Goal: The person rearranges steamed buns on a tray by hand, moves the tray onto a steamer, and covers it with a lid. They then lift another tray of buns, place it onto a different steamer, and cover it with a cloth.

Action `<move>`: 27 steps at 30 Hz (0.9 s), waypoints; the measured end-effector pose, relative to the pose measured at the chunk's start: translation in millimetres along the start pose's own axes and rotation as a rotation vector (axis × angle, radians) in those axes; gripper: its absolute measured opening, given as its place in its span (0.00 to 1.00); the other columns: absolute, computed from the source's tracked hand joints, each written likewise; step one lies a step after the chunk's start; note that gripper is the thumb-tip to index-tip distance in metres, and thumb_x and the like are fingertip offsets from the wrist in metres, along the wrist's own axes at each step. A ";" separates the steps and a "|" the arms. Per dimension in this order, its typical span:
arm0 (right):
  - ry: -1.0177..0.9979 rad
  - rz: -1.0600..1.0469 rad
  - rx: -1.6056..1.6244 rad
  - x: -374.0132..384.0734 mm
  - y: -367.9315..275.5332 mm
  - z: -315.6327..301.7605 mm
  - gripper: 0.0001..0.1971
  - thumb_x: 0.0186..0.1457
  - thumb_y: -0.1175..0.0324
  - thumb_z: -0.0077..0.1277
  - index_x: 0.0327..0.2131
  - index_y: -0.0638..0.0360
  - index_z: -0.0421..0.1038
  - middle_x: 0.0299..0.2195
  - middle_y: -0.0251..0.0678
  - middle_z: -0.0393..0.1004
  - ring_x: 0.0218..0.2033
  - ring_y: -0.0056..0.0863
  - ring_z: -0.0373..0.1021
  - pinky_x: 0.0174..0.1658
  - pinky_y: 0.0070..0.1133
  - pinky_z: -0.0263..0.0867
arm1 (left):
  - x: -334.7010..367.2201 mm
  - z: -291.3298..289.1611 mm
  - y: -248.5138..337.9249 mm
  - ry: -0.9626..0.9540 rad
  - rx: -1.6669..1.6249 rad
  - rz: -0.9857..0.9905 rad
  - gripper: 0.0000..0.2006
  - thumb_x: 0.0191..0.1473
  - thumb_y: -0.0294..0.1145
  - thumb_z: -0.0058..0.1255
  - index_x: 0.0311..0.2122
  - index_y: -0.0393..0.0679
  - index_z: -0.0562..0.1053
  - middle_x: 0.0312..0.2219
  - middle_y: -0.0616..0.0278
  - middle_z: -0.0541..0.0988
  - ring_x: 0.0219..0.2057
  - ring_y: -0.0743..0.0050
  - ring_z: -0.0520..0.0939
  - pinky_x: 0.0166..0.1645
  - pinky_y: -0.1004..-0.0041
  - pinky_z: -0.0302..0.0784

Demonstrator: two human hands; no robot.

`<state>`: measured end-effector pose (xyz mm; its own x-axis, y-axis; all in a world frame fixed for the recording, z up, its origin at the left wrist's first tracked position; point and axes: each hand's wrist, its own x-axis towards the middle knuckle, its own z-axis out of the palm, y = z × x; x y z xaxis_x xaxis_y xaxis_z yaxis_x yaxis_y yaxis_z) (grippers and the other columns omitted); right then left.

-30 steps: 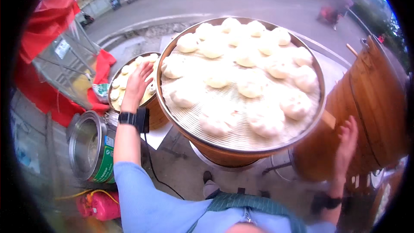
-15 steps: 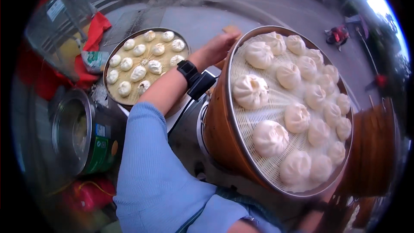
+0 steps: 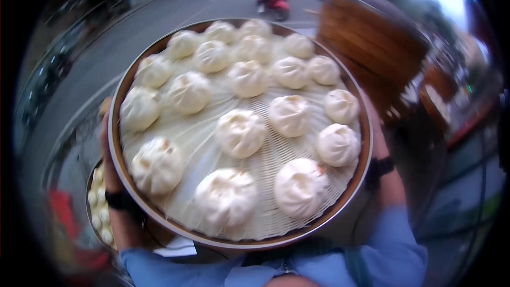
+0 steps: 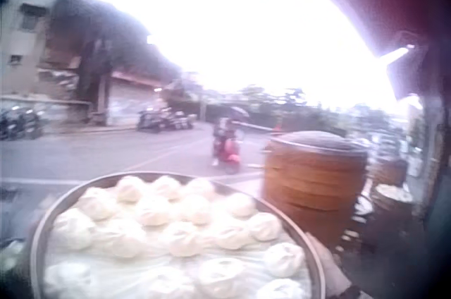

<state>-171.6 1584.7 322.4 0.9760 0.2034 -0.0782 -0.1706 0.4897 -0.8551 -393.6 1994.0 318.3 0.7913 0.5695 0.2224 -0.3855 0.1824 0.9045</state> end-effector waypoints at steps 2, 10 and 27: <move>0.057 0.044 -0.010 0.3 1.8 6.2 0.18 0.58 0.59 0.39 0.43 0.64 0.66 0.39 0.42 0.72 0.40 0.28 0.69 0.44 0.22 0.66 | -18.2 -4.7 -14.5 0.044 0.071 0.013 0.19 0.59 0.39 0.33 0.50 0.38 0.64 0.44 0.59 0.72 0.45 0.73 0.72 0.51 0.73 0.66; -0.062 -0.095 0.156 96.1 57.0 -42.8 0.13 0.58 0.62 0.40 0.31 0.62 0.69 0.27 0.37 0.74 0.27 0.25 0.70 0.34 0.21 0.68 | 44.0 -43.4 -48.1 0.031 0.200 0.198 0.19 0.59 0.39 0.32 0.51 0.39 0.63 0.44 0.59 0.71 0.46 0.72 0.71 0.52 0.73 0.64; 0.147 -0.607 -0.263 -71.5 137.1 150.3 0.17 0.59 0.59 0.37 0.38 0.63 0.69 0.34 0.37 0.73 0.32 0.23 0.70 0.37 0.19 0.66 | 169.8 -175.4 -69.5 -0.408 -0.313 0.102 0.19 0.59 0.39 0.32 0.49 0.37 0.64 0.45 0.58 0.71 0.46 0.71 0.71 0.53 0.73 0.63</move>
<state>-285.2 1764.7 287.8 0.8999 -0.1694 0.4019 0.4339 0.2545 -0.8643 -315.7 2218.6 229.4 0.8388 0.2496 0.4838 -0.5442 0.4083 0.7329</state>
